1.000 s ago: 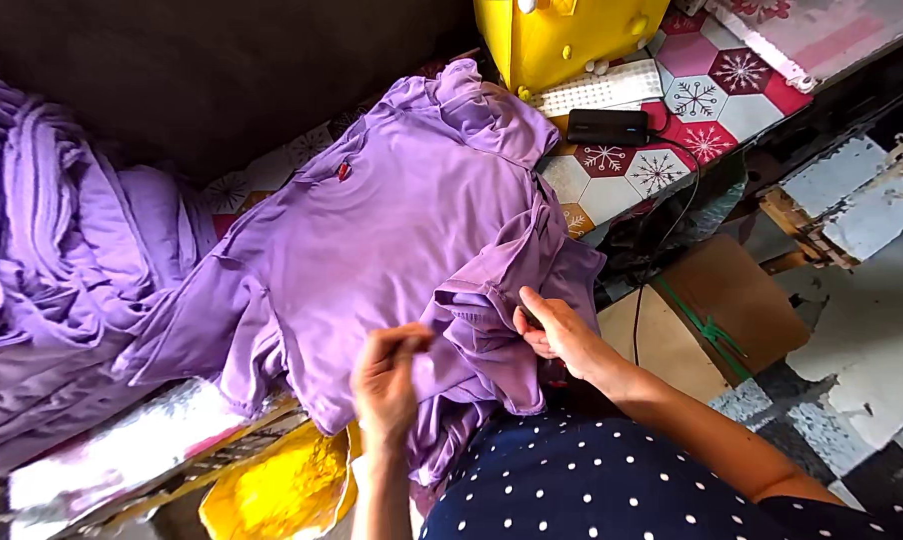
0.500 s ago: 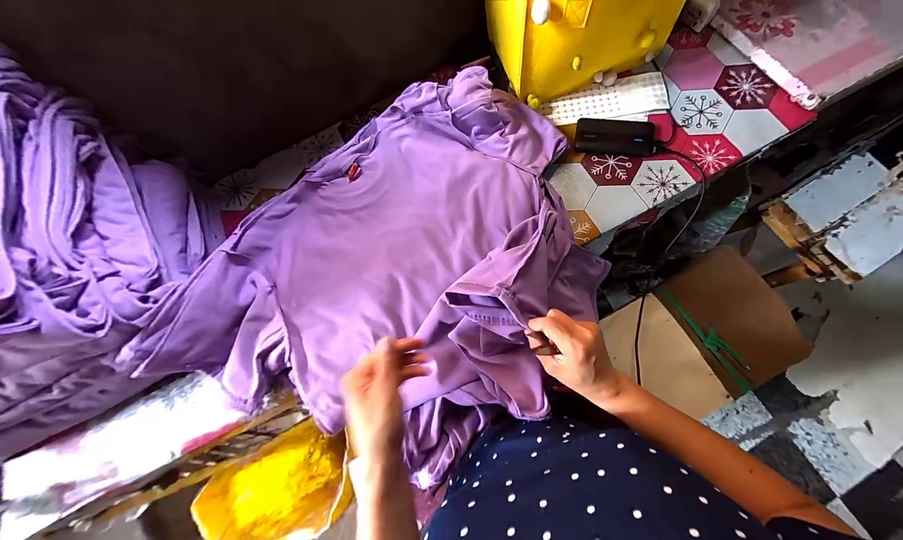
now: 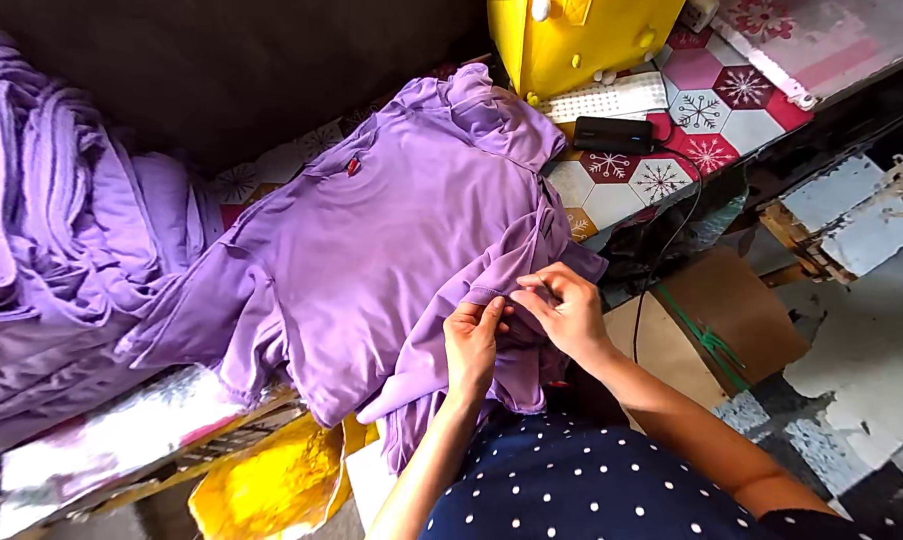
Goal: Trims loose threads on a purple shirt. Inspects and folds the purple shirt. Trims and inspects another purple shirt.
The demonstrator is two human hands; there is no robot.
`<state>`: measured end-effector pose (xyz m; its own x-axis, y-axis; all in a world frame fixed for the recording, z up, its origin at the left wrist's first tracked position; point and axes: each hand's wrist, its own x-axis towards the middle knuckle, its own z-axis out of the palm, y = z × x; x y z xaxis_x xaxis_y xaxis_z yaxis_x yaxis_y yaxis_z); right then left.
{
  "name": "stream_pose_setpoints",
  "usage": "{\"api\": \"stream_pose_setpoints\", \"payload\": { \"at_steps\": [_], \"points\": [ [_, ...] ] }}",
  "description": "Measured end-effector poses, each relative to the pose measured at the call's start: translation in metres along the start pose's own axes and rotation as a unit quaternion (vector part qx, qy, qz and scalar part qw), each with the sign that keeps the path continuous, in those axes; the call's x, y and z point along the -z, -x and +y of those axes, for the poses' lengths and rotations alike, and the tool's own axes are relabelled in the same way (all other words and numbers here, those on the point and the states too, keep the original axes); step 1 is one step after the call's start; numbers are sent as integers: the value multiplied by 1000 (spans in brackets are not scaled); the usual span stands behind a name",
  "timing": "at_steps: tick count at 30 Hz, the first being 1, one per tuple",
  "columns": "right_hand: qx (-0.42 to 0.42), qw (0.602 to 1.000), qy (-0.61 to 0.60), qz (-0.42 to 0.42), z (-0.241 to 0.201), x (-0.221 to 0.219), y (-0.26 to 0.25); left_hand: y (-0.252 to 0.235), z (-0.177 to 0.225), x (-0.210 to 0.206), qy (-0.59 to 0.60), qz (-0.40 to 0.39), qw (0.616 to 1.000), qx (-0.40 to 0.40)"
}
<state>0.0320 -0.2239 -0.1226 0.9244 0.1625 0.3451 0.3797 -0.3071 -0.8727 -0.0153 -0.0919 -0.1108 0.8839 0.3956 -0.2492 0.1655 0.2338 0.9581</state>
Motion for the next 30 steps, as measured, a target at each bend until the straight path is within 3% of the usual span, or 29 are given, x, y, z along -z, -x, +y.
{"api": "stream_pose_setpoints", "payload": {
  "at_steps": [3, 8, 11, 14, 16, 18, 20, 22, 23, 25, 27, 30],
  "points": [
    [-15, 1000, 10, -16, 0, -14, -7, -1, -3, 2, -45, 6, 998, -35],
    [-178, 967, -170, -56, -4, 2, -12, -3, -13, 2, 10, 45, 998, -49],
    [-200, 946, -249, -53, -7, 12, -12, -4, -18, -5, 75, 74, 992, -71],
    [-186, 949, -252, -45, -10, 28, -11, -9, -24, -5, 85, 77, 986, -125],
    [-148, 978, -131, -65, -5, 56, -12, -12, -26, -2, 81, 77, 985, -132],
    [-148, 976, 93, -130, 5, 105, -15, -11, -24, 2, 81, 73, 987, -118],
    [-226, 901, 305, -210, 16, 149, -17, -10, -20, 4, 74, 54, 991, -94],
    [-332, 808, 434, -219, 25, 170, -13, -8, -15, 5, 36, 19, 997, -60],
    [-350, 804, 441, -191, 27, 174, -9, -8, -14, 5, 17, 3, 999, -43],
    [-311, 875, 352, -118, 24, 168, -1, -9, -14, 3, 2, -19, 999, -26],
    [-221, 953, 204, -47, 23, 137, 8, -8, -13, 0, 18, -36, 999, -28],
    [-121, 992, -25, 2, 14, 74, 11, -6, -9, -6, 48, -42, 998, -26]
  ]
}}
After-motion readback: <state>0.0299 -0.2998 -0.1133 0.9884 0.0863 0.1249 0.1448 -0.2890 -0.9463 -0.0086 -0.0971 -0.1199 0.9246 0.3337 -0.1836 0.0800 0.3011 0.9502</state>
